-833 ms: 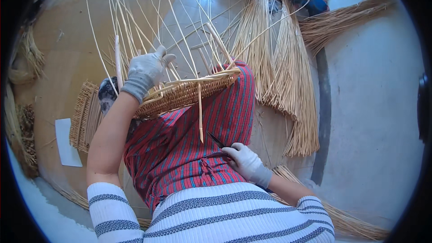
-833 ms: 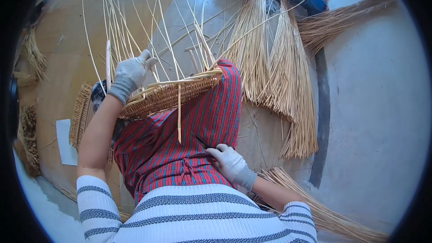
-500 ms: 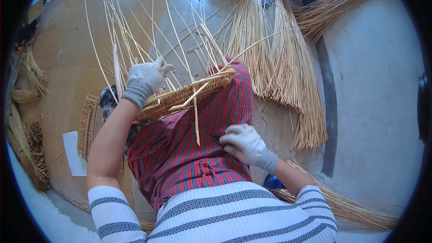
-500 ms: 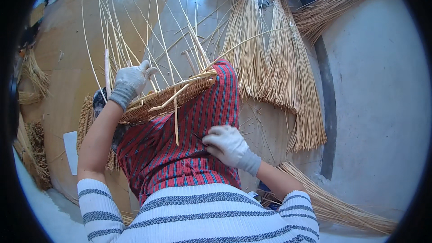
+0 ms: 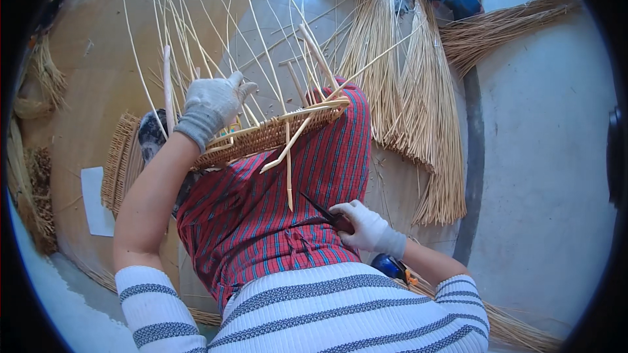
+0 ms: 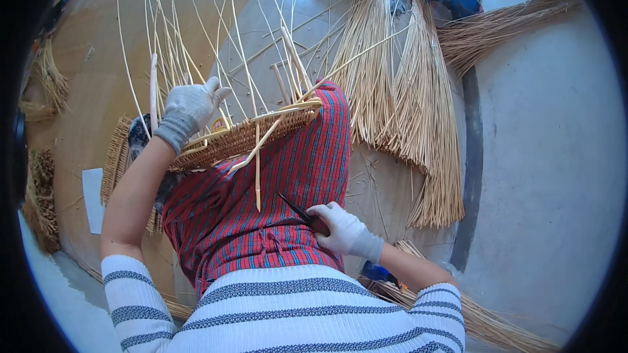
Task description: The person is weaving a wicker basket using long straw or reed materials.
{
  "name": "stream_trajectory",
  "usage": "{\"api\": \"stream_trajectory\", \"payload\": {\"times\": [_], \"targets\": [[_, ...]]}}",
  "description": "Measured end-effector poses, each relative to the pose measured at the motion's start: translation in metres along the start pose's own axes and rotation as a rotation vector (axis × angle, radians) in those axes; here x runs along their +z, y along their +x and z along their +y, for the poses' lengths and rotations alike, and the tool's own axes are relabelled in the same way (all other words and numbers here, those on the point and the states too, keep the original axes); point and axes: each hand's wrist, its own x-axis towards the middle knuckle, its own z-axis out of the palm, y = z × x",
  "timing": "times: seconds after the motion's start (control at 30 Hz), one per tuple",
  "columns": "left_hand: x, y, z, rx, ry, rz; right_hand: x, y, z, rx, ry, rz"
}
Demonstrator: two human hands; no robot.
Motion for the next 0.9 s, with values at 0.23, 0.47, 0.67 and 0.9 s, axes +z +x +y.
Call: {"api": "stream_trajectory", "payload": {"times": [0.23,0.47,0.67,0.9], "targets": [[0.013,0.0,-0.004,0.062,0.005,0.164,-0.094,0.017,-0.033,-0.398,0.801,0.374],[0.014,-0.001,-0.007,0.05,-0.034,0.105,-0.112,0.143,-0.154,-0.919,1.503,0.367],[0.016,-0.003,-0.009,0.078,-0.038,0.186,-0.096,0.2,-0.212,-0.956,1.289,0.522],[0.015,-0.002,-0.012,0.058,-0.031,0.167,-0.064,0.219,-0.197,-0.807,1.188,0.566]]}}
